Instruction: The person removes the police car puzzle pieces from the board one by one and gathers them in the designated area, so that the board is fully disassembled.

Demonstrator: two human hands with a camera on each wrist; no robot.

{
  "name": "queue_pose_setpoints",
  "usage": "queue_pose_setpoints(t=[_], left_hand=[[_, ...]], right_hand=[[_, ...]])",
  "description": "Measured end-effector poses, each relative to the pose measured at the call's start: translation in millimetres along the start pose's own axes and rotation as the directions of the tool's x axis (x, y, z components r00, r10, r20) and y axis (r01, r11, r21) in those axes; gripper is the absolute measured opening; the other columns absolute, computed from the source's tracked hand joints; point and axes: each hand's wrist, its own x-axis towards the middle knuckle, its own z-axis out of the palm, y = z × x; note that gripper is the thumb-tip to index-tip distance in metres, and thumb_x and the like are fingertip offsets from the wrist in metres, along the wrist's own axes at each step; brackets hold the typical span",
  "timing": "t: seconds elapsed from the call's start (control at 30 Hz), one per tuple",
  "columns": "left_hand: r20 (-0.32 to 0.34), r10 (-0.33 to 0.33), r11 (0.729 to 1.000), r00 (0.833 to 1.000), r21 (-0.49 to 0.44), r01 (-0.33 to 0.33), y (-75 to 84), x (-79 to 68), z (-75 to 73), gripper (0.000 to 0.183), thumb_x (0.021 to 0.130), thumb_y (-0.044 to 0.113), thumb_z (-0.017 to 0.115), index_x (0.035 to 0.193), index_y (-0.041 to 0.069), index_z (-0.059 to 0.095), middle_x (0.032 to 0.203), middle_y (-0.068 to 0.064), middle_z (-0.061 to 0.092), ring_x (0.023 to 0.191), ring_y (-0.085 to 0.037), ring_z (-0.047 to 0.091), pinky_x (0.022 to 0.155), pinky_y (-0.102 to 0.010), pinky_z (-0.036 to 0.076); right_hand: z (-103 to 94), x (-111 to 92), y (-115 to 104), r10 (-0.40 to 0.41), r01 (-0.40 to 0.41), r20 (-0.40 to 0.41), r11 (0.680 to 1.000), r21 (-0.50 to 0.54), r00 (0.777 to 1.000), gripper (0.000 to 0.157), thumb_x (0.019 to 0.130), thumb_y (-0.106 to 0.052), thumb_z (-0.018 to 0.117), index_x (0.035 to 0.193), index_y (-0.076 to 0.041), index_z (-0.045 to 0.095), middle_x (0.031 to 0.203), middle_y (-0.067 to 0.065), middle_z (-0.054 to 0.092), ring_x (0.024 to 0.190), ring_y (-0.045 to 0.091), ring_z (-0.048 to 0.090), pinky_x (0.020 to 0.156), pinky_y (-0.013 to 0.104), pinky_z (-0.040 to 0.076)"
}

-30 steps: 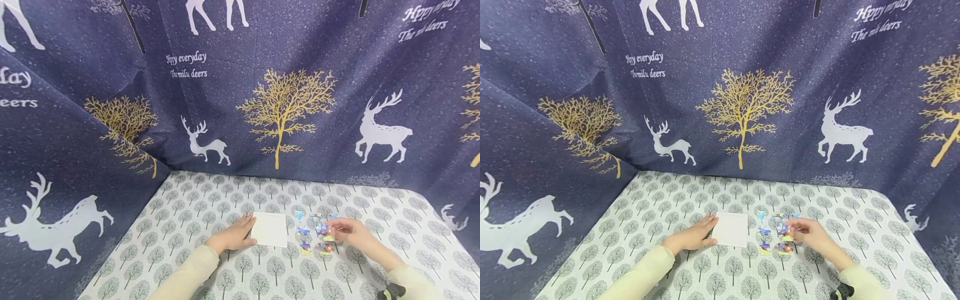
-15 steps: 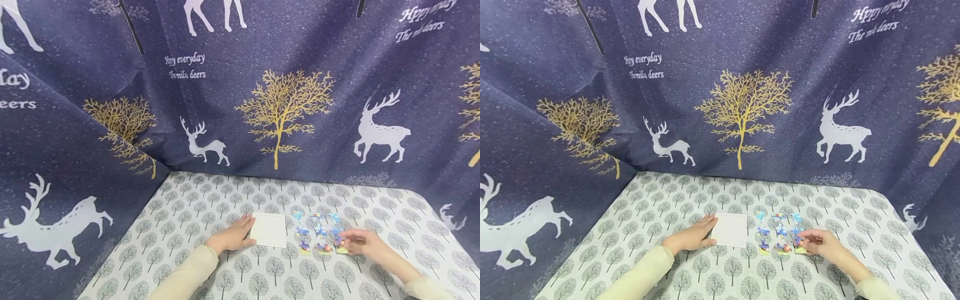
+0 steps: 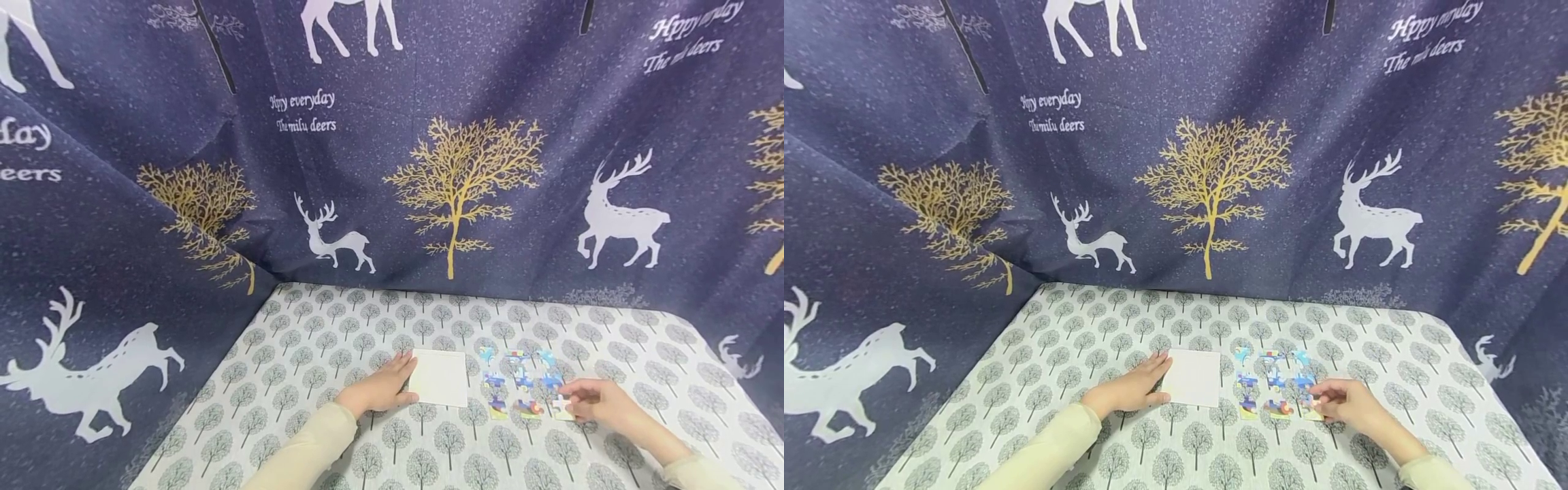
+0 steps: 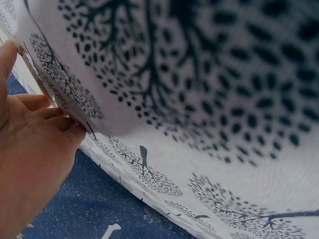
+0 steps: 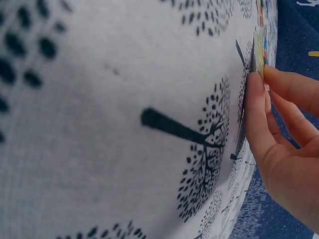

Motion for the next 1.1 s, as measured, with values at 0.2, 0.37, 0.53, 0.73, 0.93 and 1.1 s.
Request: queue_pose_setpoints(t=[0.2,0.37,0.53,0.73,0.93,1.1], left_hand=[[0.002,0.008,1.0,1.0,-0.003,-0.008,1.9,-1.5,-2.5,0.078,0.096,0.048,0.049,0.152,0.001,0.021,0.159,-0.015,0.014,0.145,-0.033,0.014,0.118,-0.042,0.016],[0.005,-0.003,1.0,1.0,-0.016,0.003,3.6,-2.2,-3.2,0.078,0.095,0.048,0.05,0.152,0.002,0.022,0.159,-0.014,0.014,0.146,-0.032,0.014,0.118,-0.042,0.016],[-0.006,-0.015,1.0,1.0,-0.019,0.015,3.2,-2.0,-3.3,0.078,0.095,0.048,0.05,0.152,0.003,0.021,0.159,-0.014,0.013,0.146,-0.03,0.013,0.118,-0.042,0.016],[-0.018,-0.006,1.0,1.0,-0.02,0.006,4.8,-3.2,-3.6,0.078,0.095,0.047,0.05,0.152,0.001,0.022,0.159,-0.015,0.012,0.146,-0.03,0.013,0.118,-0.042,0.015],[-0.054,-0.015,0.999,0.998,-0.037,0.013,6.2,-4.9,-4.1,0.077,0.096,0.045,0.051,0.152,0.001,0.021,0.159,-0.014,0.013,0.146,-0.029,0.013,0.118,-0.043,0.015],[-0.134,-0.034,0.998,0.99,-0.049,0.028,8.3,-8.6,-6.9,0.074,0.098,0.041,0.048,0.151,-0.001,0.02,0.158,-0.016,0.015,0.146,-0.031,0.014,0.117,-0.045,0.017]], right_hand=[[2.1,0.7,0.3,-0.003,0.002,-0.021,1.0,-0.016,1.0,0.034,0.081,0.003,0.067,0.11,0.019,0.058,0.087,0.015,0.066,0.071,0.012,0.065,0.065,0.03,0.059],[0.8,0.6,0.5,0.004,-0.004,-0.01,1.0,-0.006,1.0,0.032,0.082,0.006,0.064,0.109,0.021,0.058,0.088,0.018,0.066,0.073,0.011,0.065,0.065,0.029,0.059],[-0.4,1.9,-0.3,0.014,-0.014,-0.002,1.0,-0.004,1.0,0.032,0.083,0.006,0.062,0.11,0.021,0.057,0.087,0.018,0.066,0.072,0.012,0.065,0.065,0.029,0.059],[1.0,1.5,-1.7,0.006,-0.007,-0.02,0.998,-0.058,1.0,0.03,0.08,0.004,0.065,0.107,0.017,0.061,0.086,0.014,0.066,0.068,0.01,0.063,0.061,0.027,0.058],[0.3,-1.4,-4.1,0.008,-0.011,-0.042,0.997,-0.078,0.999,0.031,0.083,-0.001,0.066,0.11,0.015,0.061,0.088,0.015,0.066,0.07,0.011,0.064,0.062,0.027,0.058],[-3.2,-8.7,-6.5,-0.024,-0.006,-0.151,0.98,-0.198,0.988,0.029,0.088,-0.005,0.064,0.112,0.01,0.062,0.096,0.019,0.068,0.072,0.006,0.063,0.061,0.025,0.055]])
